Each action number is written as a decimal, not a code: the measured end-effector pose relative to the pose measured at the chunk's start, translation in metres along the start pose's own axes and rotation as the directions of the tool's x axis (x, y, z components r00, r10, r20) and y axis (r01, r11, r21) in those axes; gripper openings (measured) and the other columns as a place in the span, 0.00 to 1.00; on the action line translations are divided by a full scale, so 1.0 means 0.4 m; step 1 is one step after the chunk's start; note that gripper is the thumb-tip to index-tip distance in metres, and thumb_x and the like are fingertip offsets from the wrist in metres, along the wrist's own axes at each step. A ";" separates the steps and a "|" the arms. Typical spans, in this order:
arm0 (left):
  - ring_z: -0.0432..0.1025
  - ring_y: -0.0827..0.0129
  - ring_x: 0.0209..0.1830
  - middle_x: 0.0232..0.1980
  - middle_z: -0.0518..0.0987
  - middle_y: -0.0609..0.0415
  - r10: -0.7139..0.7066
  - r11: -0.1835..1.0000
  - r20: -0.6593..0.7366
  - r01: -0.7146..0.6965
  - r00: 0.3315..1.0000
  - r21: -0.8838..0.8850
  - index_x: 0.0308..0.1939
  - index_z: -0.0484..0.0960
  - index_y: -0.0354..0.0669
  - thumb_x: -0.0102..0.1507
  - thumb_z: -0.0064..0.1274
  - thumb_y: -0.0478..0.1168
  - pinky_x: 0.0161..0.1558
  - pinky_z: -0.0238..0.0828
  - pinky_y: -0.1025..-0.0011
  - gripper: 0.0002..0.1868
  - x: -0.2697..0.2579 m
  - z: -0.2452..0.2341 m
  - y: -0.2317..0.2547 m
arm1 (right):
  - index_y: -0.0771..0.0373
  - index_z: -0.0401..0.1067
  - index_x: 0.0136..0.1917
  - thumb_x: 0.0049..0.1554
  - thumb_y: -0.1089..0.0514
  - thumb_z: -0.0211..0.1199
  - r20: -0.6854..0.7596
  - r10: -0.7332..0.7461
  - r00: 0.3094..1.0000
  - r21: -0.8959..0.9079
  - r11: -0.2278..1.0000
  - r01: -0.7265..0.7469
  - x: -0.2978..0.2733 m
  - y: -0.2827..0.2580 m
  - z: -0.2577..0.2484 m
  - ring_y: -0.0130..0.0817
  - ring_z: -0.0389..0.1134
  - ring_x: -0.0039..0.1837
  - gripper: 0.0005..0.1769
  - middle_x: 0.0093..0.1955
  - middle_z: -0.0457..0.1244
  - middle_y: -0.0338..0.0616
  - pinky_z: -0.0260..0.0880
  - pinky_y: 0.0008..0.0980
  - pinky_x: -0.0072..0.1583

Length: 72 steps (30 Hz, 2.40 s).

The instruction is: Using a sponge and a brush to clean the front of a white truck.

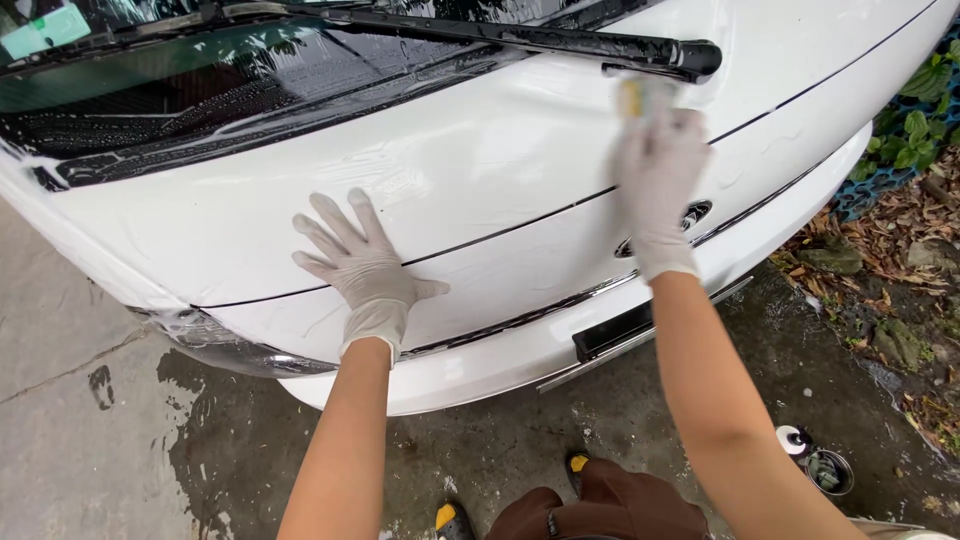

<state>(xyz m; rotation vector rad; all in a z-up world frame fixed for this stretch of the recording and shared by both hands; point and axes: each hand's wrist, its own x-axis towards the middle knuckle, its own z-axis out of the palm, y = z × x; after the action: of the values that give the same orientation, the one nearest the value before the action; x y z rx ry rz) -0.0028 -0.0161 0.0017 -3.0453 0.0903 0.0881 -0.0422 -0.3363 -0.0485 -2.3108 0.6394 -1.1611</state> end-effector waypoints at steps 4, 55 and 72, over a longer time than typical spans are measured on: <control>0.20 0.19 0.76 0.80 0.26 0.20 0.002 1.000 -0.055 -0.003 0.998 -0.029 0.81 0.32 0.40 0.34 0.72 0.74 0.66 0.27 0.20 0.89 -0.008 0.007 0.002 | 0.48 0.60 0.79 0.67 0.57 0.56 0.025 0.279 0.960 0.235 0.932 -0.277 -0.006 0.095 -0.021 0.32 0.58 0.49 0.28 0.52 0.58 0.47 0.64 0.27 0.49; 0.13 0.21 0.74 0.77 0.21 0.17 -0.045 0.999 -0.028 0.045 0.999 -0.019 0.81 0.27 0.36 0.31 0.71 0.75 0.67 0.22 0.19 0.93 -0.001 0.011 0.012 | 0.65 0.53 0.79 0.66 0.61 0.55 0.138 0.209 0.968 0.387 0.889 -0.247 -0.515 0.074 0.145 0.43 0.58 0.69 0.30 0.65 0.53 0.55 0.61 0.45 0.70; 0.14 0.21 0.74 0.77 0.22 0.16 -0.061 0.998 -0.054 0.060 0.997 -0.024 0.81 0.29 0.35 0.30 0.71 0.75 0.67 0.23 0.19 0.93 0.004 0.019 0.013 | 0.67 0.49 0.76 0.68 0.57 0.53 0.117 0.554 0.825 0.529 0.668 -0.523 -0.481 0.204 0.165 0.33 0.60 0.64 0.28 0.67 0.50 0.49 0.71 0.30 0.62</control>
<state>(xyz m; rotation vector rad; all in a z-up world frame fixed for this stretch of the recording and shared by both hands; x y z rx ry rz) -0.0019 -0.0208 -0.0064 -3.0701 0.0012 0.0009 -0.1062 -0.2724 -0.2483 -1.4603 0.8178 -0.9504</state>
